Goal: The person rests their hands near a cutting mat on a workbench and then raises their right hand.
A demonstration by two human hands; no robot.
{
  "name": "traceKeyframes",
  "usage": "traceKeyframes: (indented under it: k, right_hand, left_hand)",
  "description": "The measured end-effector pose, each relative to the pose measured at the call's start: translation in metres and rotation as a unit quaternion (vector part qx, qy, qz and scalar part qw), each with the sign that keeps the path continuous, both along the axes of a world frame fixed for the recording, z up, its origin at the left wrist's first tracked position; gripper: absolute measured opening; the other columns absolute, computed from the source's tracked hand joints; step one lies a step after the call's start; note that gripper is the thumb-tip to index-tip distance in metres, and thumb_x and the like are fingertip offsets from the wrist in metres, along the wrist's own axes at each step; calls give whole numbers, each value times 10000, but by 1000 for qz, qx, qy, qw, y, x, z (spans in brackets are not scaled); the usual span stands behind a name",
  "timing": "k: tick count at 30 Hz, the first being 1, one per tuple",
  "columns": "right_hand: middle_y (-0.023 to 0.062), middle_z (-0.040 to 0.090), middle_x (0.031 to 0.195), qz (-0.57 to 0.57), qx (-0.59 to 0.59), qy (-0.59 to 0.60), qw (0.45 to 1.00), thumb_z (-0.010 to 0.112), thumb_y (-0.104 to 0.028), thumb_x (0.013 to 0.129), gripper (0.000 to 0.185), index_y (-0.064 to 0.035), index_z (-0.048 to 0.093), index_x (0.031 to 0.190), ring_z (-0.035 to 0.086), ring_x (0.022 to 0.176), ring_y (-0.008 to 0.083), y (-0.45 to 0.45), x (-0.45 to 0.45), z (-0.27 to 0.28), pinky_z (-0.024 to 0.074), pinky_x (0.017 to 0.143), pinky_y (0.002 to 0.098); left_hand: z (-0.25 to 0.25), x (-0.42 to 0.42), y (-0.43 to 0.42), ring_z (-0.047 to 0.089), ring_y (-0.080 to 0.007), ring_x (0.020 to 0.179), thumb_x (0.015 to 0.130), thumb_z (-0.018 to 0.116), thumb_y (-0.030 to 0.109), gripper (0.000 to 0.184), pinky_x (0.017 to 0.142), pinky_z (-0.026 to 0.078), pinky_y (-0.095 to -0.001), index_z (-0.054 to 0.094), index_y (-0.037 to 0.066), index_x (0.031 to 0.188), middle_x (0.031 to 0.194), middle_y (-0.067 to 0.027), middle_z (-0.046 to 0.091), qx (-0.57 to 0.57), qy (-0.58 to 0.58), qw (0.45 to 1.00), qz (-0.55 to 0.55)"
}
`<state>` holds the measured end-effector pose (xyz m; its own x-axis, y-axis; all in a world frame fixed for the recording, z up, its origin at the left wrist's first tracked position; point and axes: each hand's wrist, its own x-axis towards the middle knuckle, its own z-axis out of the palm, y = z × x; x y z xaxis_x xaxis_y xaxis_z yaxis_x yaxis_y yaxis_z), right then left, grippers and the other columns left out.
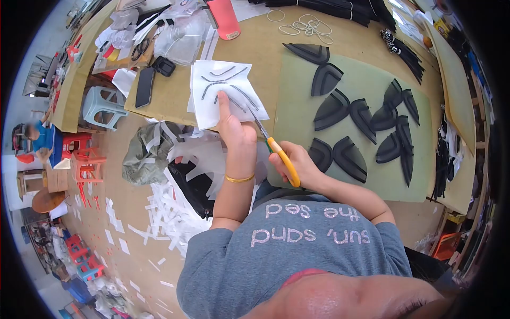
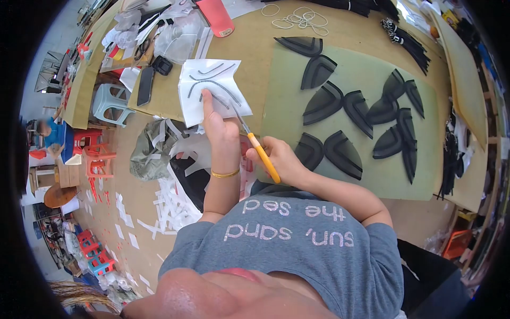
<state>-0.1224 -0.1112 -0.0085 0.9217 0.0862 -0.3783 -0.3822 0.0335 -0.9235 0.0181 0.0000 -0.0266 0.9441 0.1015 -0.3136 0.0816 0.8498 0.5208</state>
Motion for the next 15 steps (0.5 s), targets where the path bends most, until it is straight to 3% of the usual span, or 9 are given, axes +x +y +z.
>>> traceKeyframes:
  k: [6,9,12,15]
  right_hand:
    - [16,556,655,31,35,30,998,610,-468,1008,472,-1,584,951,547,525,98,2,8,-11,440,468,267]
    - [31,596,650,13,28,31,999,634,-491,989,523,31,628,953,576,514,109,5,12,-10,447,466,276]
    - [31,591,638,33,11,41,999,618,-523,988,546,19,632,923,571,497,115,7,10,-5,452,467,281]
    - [31,546,623,67,32,56,996,538,-481,1039,511,20,595,952,528,486,117,6,15,-4,433,470,275]
  left_hand:
    - [-17,-3,6,662,-222,1106,993,683,241,298,973,539,-421,629,103,1251,1225,-47,694,27,48,998,-8]
    - [-16,-10,8,646,-223,1152,985,698,207,400,963,560,-404,584,21,1320,1284,-79,663,27,73,997,2]
    - [-25,-10,17,651,-232,1150,981,703,193,388,966,563,-411,595,10,1305,1298,-92,656,16,92,996,-5]
    - [-26,-11,20,661,-238,1131,970,715,163,380,947,576,-422,603,-6,1291,1285,-103,660,38,126,991,7]
